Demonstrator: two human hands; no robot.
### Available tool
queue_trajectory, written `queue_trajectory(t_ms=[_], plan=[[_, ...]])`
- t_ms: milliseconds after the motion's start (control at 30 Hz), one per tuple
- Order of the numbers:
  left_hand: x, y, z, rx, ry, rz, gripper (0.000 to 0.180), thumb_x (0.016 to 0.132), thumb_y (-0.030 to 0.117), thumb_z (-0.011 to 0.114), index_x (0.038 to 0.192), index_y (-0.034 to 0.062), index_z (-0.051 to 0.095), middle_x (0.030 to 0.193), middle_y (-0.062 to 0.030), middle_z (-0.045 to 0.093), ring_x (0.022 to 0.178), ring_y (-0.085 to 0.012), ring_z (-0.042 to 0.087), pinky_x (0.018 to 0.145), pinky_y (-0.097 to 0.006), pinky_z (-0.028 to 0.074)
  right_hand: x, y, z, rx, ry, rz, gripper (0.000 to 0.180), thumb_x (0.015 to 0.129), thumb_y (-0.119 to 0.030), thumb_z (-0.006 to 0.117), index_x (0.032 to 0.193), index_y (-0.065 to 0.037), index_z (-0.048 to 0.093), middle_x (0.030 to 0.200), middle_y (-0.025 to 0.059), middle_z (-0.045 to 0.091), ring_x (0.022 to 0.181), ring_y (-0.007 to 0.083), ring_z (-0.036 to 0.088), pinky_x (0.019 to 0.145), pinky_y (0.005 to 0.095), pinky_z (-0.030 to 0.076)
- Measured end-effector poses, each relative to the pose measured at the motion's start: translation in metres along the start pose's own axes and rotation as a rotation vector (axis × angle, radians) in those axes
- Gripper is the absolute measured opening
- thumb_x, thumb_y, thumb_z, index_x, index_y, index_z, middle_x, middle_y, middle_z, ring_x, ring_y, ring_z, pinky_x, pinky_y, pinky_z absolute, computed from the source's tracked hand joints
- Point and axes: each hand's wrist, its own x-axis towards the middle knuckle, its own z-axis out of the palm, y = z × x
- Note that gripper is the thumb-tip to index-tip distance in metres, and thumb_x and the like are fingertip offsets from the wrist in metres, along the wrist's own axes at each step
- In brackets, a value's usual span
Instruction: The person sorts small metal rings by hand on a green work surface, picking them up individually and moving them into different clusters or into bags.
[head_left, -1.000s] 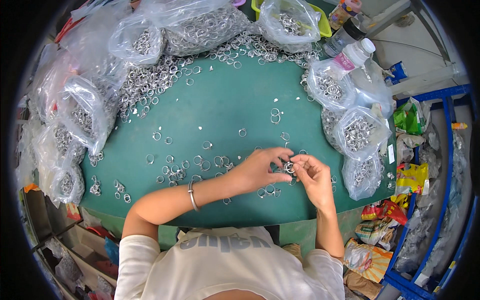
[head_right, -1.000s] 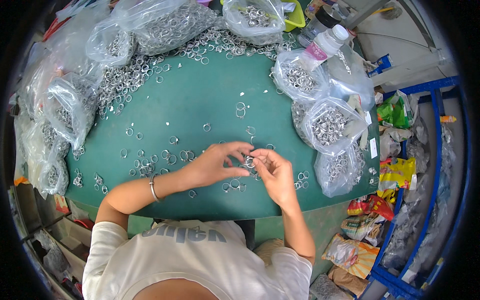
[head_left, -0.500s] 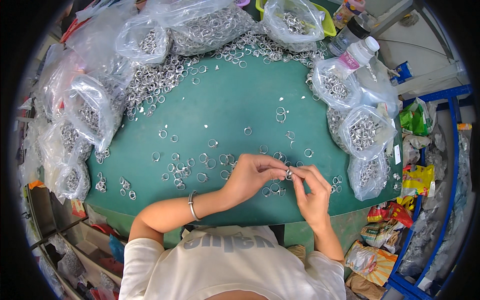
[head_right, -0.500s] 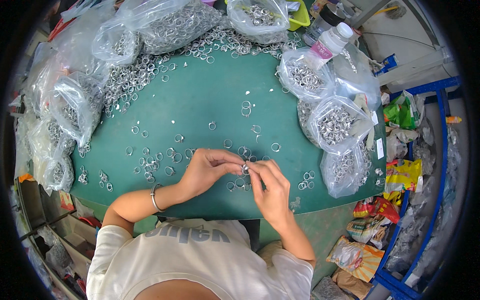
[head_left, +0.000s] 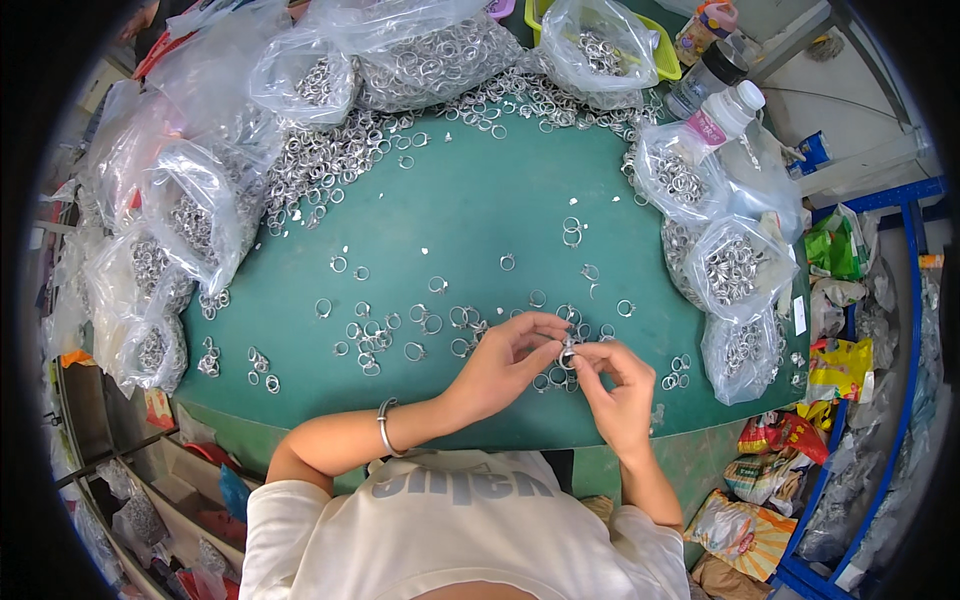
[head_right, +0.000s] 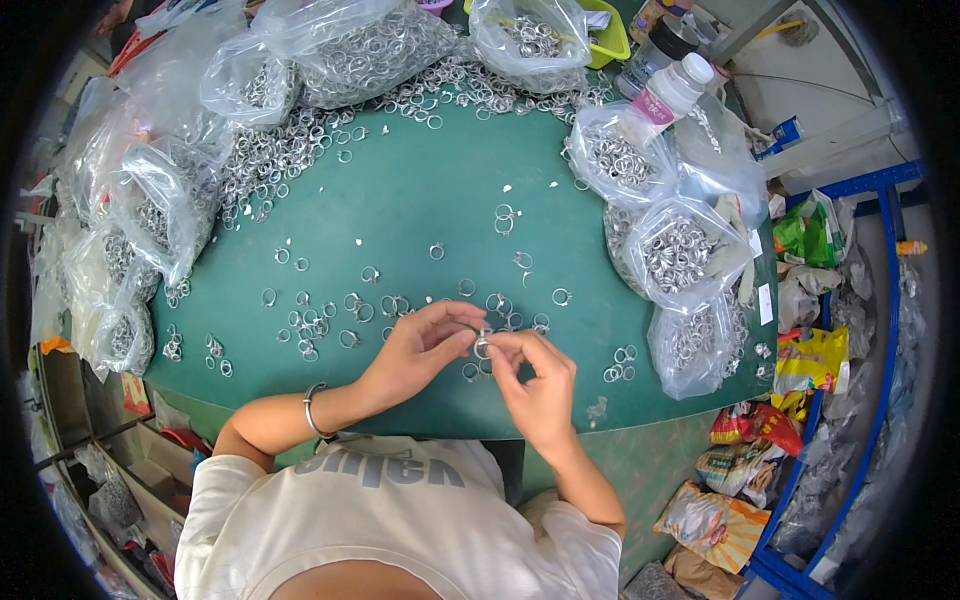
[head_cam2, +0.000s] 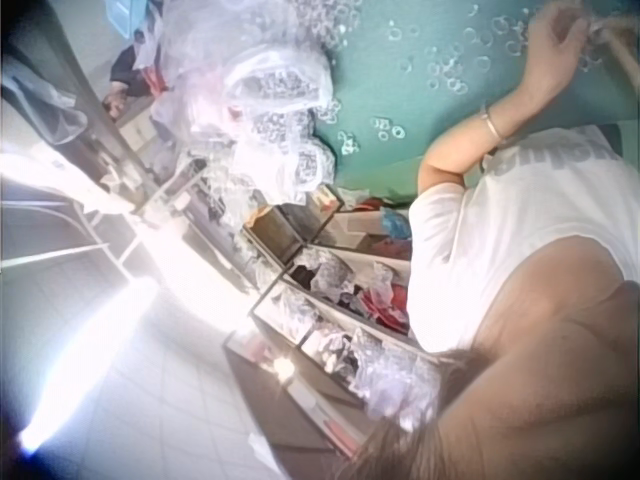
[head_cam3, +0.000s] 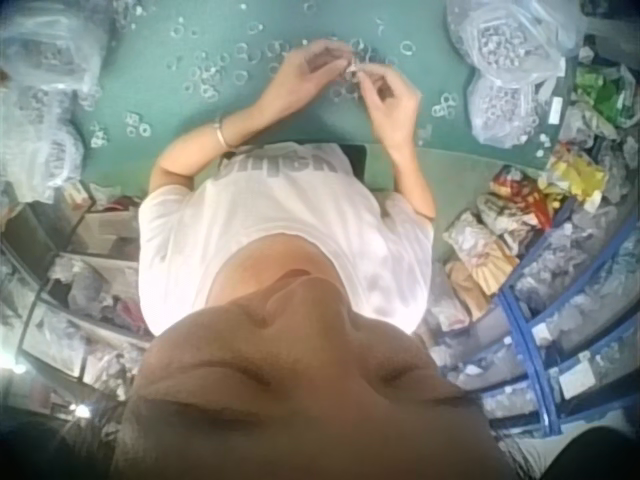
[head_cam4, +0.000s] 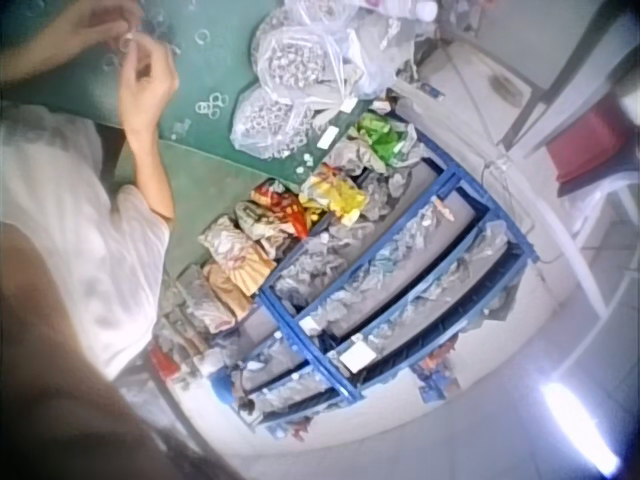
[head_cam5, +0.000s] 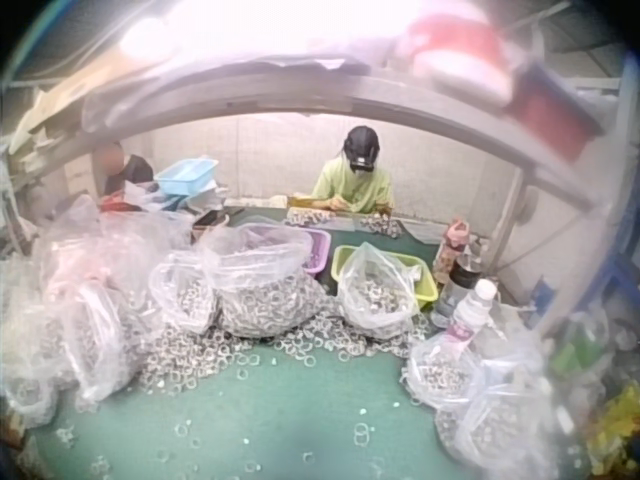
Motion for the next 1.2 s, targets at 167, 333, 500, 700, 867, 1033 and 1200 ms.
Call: queue_trajectory(t_ms=[167, 333, 500, 700, 867, 1033, 1200], plan=[[0.000, -0.001, -0.011, 0.021, -0.085, -0.019, 0.024, 0.093, 0.007, 0.059, 0.114, -0.0029, 0.058, 0.108, -0.0067, 0.062, 0.098, -0.0136, 0.061, 0.084, -0.028, 0.050, 0.001, 0.007, 0.003, 0.046, -0.097, 0.041, 0.010, 0.080, 0.007, 0.065, 0.088, 0.002, 0.065, 0.076, 0.0069, 0.065, 0.063, 0.0109, 0.057, 0.059, 0.0238, 0.045], [0.007, -0.008, -0.033, -0.089, -0.244, -0.272, 0.019, 0.091, 0.010, 0.062, 0.108, 0.0013, 0.062, 0.099, -0.0053, 0.065, 0.092, -0.0127, 0.062, 0.080, -0.027, 0.052, 0.002, 0.008, -0.003, 0.051, -0.188, 0.015, 0.009, 0.080, 0.007, 0.065, 0.087, 0.002, 0.064, 0.078, 0.0079, 0.065, 0.066, 0.0144, 0.058, 0.061, 0.0266, 0.047], [0.007, -0.011, -0.029, -0.454, -0.182, -0.408, 0.014, 0.091, 0.015, 0.064, 0.099, 0.0033, 0.063, 0.092, -0.0045, 0.065, 0.087, -0.0132, 0.063, 0.074, -0.026, 0.052, 0.009, -0.002, 0.000, -0.215, -0.139, -0.288, 0.011, 0.080, 0.009, 0.062, 0.088, 0.002, 0.062, 0.081, 0.0111, 0.063, 0.068, 0.0208, 0.060, 0.064, 0.0308, 0.049], [0.019, -0.011, -0.039, -0.162, -0.015, -0.254, 0.013, 0.093, 0.015, 0.062, 0.096, 0.0022, 0.063, 0.092, -0.0037, 0.065, 0.082, -0.0131, 0.063, 0.067, -0.026, 0.051, 0.015, -0.007, -0.008, -0.064, -0.376, -0.222, 0.010, 0.084, 0.009, 0.058, 0.091, 0.002, 0.059, 0.087, 0.0114, 0.063, 0.075, 0.0213, 0.061, 0.067, 0.0308, 0.050], [0.038, 0.005, -0.044, 0.993, -0.061, 0.258, 0.017, 0.088, 0.006, 0.060, 0.102, -0.0019, 0.059, 0.101, -0.0127, 0.064, 0.076, -0.0287, 0.064, 0.067, -0.037, 0.051, 0.044, 0.037, -0.019, 0.519, -0.280, 0.224, 0.007, 0.092, 0.001, 0.053, 0.099, 0.000, 0.057, 0.097, 0.0126, 0.065, 0.084, 0.0170, 0.062, 0.069, 0.0289, 0.052], [0.110, 0.000, -0.031, 1.207, 0.204, 0.657, 0.024, 0.086, 0.003, 0.057, 0.110, -0.0028, 0.057, 0.115, -0.0138, 0.055, 0.100, -0.0333, 0.056, 0.081, -0.041, 0.047, 0.051, 0.054, -0.037, 0.533, -0.055, 0.320, 0.015, 0.091, 0.001, 0.056, 0.105, 0.004, 0.059, 0.085, 0.0099, 0.066, 0.071, 0.0137, 0.062, 0.059, 0.0244, 0.049], [0.133, -0.018, -0.029, 1.281, -0.031, 0.549, 0.027, 0.085, 0.000, 0.054, 0.112, -0.0033, 0.057, 0.112, -0.0136, 0.054, 0.107, -0.0328, 0.050, 0.090, -0.041, 0.043, 0.054, 0.036, -0.058, 0.073, 0.083, 0.161, 0.016, 0.092, -0.001, 0.057, 0.104, 0.004, 0.065, 0.084, 0.0046, 0.067, 0.068, 0.0076, 0.059, 0.056, 0.0201, 0.045]])
